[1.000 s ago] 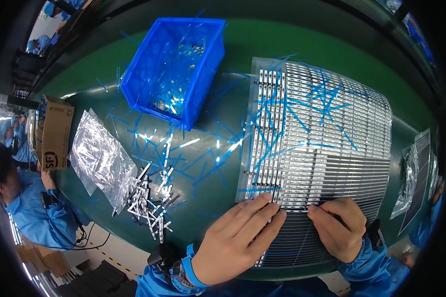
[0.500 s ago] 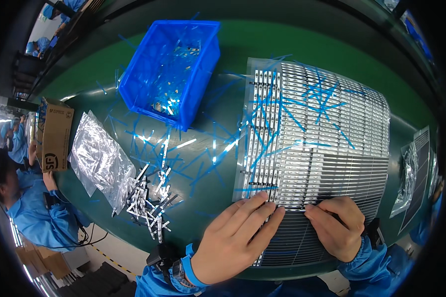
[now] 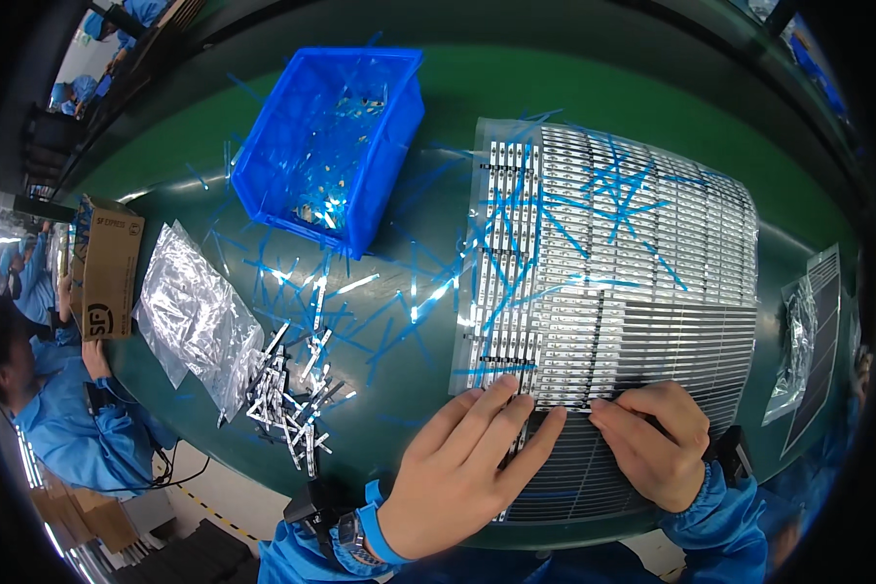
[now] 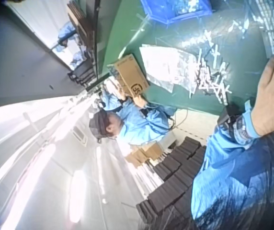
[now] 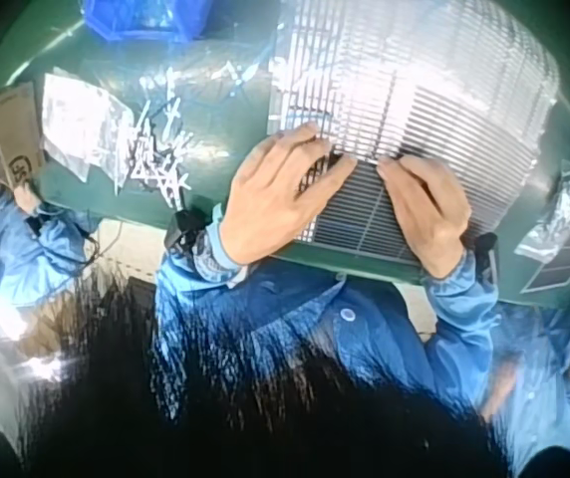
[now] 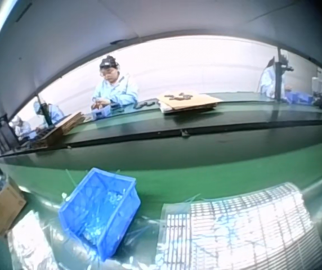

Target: The recorder is assembling small electronic components, specifically placing thin silver strips onto a grid.

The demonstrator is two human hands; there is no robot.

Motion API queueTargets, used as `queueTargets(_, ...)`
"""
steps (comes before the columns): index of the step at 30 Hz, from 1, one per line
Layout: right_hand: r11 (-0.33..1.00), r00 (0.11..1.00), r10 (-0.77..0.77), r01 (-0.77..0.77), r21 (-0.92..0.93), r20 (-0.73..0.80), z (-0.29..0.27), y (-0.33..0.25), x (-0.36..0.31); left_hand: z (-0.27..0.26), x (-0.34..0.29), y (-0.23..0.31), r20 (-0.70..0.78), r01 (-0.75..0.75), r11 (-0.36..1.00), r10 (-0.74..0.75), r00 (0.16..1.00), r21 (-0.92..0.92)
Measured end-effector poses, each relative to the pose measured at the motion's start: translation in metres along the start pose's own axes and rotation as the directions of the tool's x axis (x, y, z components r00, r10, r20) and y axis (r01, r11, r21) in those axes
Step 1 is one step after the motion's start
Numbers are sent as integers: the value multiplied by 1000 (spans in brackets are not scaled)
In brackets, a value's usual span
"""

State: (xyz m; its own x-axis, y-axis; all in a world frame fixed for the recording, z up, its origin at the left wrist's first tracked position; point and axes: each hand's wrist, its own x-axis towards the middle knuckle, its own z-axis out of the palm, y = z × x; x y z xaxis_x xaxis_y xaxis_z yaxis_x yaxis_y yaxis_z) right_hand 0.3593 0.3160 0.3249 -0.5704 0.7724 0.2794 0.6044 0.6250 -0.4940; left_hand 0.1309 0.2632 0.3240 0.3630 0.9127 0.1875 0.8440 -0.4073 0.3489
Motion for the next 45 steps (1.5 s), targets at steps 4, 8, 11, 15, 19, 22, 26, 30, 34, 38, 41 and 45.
queueTargets(4,1000,1000,3,-3,20,-8,1,2,0,0,1,2,-8,10,1000,-10,1000,6)
queueTargets(8,992,998,47,-43,120,-32,0,6,2,1,2,1,-12,-3,1000,3,1000,-3)
queueTargets(11,965,980,192,-180,191,-47,-3,5,4,-1,3,1,2,4,1000,-4,1000,-22)
queueTargets(15,901,944,331,-318,295,8,-7,6,12,-4,2,1,51,2,999,0,999,-39)
queueTargets(19,871,941,339,-323,371,23,-3,7,12,-1,1,-1,58,-4,997,8,998,-82)
queueTargets(22,881,946,324,-312,355,25,-1,7,12,-4,1,1,58,29,992,-22,998,-119)
queueTargets(26,877,945,326,-314,363,30,0,7,12,-5,2,2,53,28,992,-22,998,-122)
queueTargets(30,877,948,317,-310,368,42,0,11,13,-5,2,1,67,33,990,-24,997,-137)
queueTargets(34,857,941,331,-331,396,69,-3,12,15,-7,5,2,101,41,988,-26,995,-148)
queueTargets(38,827,923,362,-383,410,131,-6,13,20,-8,7,2,116,50,986,-32,993,-160)
queueTargets(41,822,919,360,-395,410,162,-9,13,22,-8,8,2,126,47,988,-28,992,-146)
queueTargets(45,829,937,325,-347,439,127,-5,13,13,-7,7,1,131,45,988,-25,991,-151)
